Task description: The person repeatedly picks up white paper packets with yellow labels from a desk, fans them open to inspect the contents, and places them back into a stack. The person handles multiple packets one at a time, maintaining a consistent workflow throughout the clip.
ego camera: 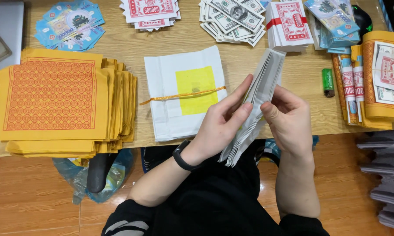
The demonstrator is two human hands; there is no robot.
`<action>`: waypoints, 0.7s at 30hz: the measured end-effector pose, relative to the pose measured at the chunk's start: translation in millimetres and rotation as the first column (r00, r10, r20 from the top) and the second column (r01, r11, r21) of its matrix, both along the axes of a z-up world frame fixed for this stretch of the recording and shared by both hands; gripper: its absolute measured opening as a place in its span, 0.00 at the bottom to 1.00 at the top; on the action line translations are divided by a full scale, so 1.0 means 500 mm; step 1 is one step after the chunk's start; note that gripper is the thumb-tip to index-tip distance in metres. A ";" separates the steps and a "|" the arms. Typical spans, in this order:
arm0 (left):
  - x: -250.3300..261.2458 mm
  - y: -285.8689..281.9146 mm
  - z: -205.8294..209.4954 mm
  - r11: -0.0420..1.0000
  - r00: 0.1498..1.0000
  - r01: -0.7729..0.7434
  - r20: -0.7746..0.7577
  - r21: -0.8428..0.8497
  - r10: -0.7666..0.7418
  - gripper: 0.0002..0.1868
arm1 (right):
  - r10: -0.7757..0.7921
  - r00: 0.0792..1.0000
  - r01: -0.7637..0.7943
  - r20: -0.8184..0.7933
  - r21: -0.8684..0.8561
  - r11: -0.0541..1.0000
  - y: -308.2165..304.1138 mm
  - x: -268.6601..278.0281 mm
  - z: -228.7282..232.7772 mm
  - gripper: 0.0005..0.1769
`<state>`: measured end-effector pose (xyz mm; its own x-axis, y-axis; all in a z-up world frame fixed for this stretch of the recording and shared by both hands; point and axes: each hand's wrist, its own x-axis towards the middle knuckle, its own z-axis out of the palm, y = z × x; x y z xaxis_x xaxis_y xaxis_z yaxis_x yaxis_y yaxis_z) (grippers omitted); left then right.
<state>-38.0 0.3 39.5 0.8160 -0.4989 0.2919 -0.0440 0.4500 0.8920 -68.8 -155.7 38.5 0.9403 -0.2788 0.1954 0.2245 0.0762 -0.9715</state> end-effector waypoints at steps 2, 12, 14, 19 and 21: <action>0.000 -0.001 -0.002 1.000 1.000 -0.001 0.005 0.002 0.001 0.27 | -0.002 1.000 0.002 0.001 -0.009 1.000 0.005 0.000 0.005 0.28; -0.003 -0.002 0.000 1.000 0.999 0.018 -0.043 0.004 -0.018 0.34 | -0.001 1.000 0.001 0.023 -0.005 1.000 0.008 0.000 0.011 0.30; -0.002 -0.002 -0.001 1.000 0.999 0.019 -0.047 0.008 -0.018 0.33 | -0.004 1.000 0.004 0.020 -0.007 1.000 0.005 0.000 0.007 0.30; -0.002 -0.005 -0.005 1.000 0.999 0.014 -0.038 -0.003 -0.014 0.33 | -0.023 1.000 0.023 -0.004 -0.010 1.000 0.012 -0.003 0.013 0.25; -0.003 -0.006 -0.006 1.000 1.000 0.005 -0.024 -0.014 -0.006 0.33 | -0.050 0.998 0.051 -0.035 0.031 0.998 0.015 -0.006 0.012 0.18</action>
